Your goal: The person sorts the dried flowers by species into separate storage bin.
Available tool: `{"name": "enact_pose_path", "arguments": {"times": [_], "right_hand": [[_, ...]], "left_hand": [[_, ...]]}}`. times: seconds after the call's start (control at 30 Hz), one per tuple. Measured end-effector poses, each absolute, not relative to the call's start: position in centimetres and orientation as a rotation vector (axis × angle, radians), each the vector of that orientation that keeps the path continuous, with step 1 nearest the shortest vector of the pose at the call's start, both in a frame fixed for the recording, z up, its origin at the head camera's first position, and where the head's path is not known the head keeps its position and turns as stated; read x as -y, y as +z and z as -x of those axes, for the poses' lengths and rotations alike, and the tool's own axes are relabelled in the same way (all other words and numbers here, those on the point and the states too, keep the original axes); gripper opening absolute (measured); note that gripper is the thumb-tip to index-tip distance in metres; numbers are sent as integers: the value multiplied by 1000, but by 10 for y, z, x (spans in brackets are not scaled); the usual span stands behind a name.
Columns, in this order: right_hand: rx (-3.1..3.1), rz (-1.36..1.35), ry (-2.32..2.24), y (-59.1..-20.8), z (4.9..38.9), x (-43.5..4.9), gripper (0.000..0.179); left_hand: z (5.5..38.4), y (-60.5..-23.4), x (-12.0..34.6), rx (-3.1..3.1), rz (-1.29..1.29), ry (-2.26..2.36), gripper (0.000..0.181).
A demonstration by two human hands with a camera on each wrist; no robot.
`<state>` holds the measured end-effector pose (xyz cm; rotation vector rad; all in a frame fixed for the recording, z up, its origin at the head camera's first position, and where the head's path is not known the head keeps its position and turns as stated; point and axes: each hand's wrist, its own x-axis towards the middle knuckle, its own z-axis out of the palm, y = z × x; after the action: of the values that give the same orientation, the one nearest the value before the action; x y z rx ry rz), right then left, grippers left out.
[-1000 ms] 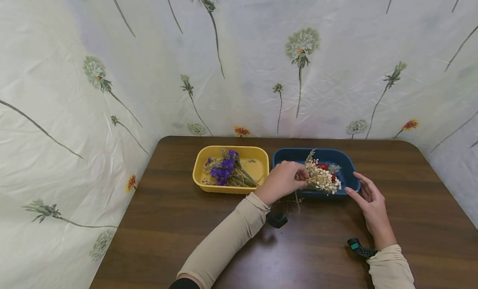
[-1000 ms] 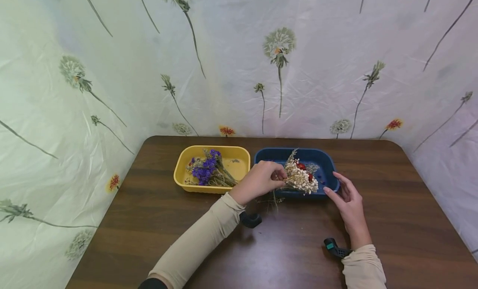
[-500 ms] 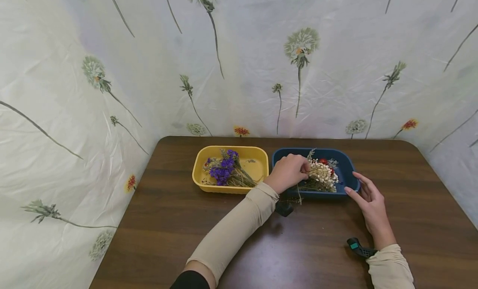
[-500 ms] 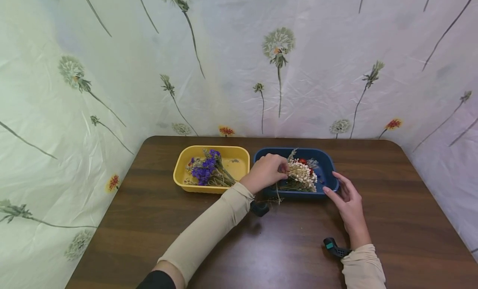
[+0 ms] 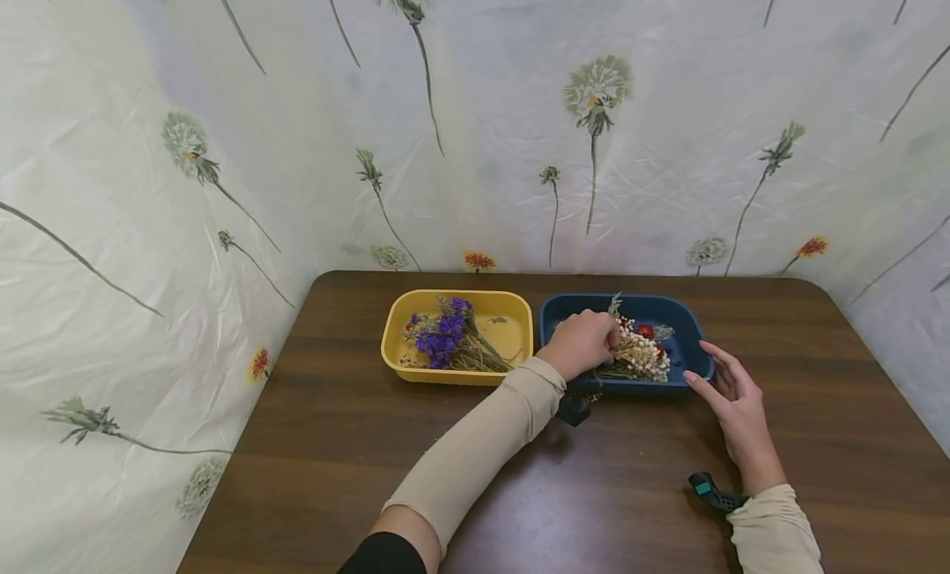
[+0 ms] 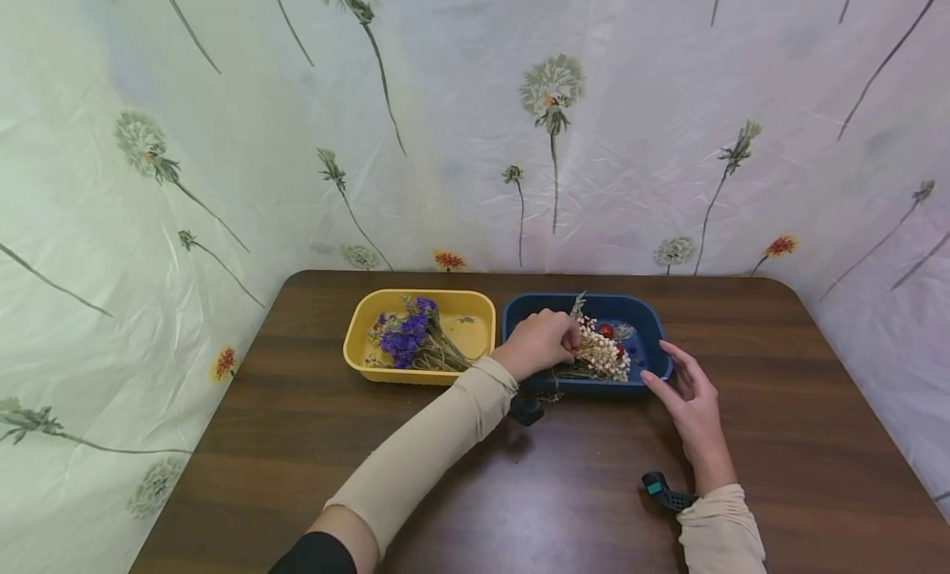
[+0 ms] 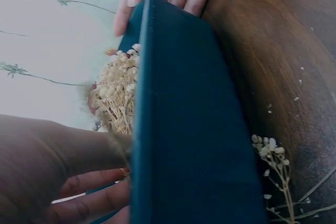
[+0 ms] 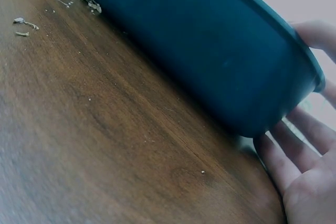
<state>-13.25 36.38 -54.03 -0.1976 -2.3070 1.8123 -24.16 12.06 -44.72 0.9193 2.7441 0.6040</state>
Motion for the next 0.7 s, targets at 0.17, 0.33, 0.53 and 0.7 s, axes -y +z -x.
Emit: {"name": "enact_pose_path", "arguments": {"times": [0.17,0.33,0.53,0.7], "right_hand": [[2313,195,1809,-540,132,-364,62],[2322,199,1801,-540,132,-364,62],[2318,202,1805,-540,133,-364,62],[2320,205,1796,-541,133,-364,62]], "left_hand": [[241,-450,-123,-2737,-925,570,8],[240,-450,-122,-2718,-916,582,4],[240,-449,-117,-2694,-936,615,5],[241,-449,-108,-2725,-987,694,9]]}}
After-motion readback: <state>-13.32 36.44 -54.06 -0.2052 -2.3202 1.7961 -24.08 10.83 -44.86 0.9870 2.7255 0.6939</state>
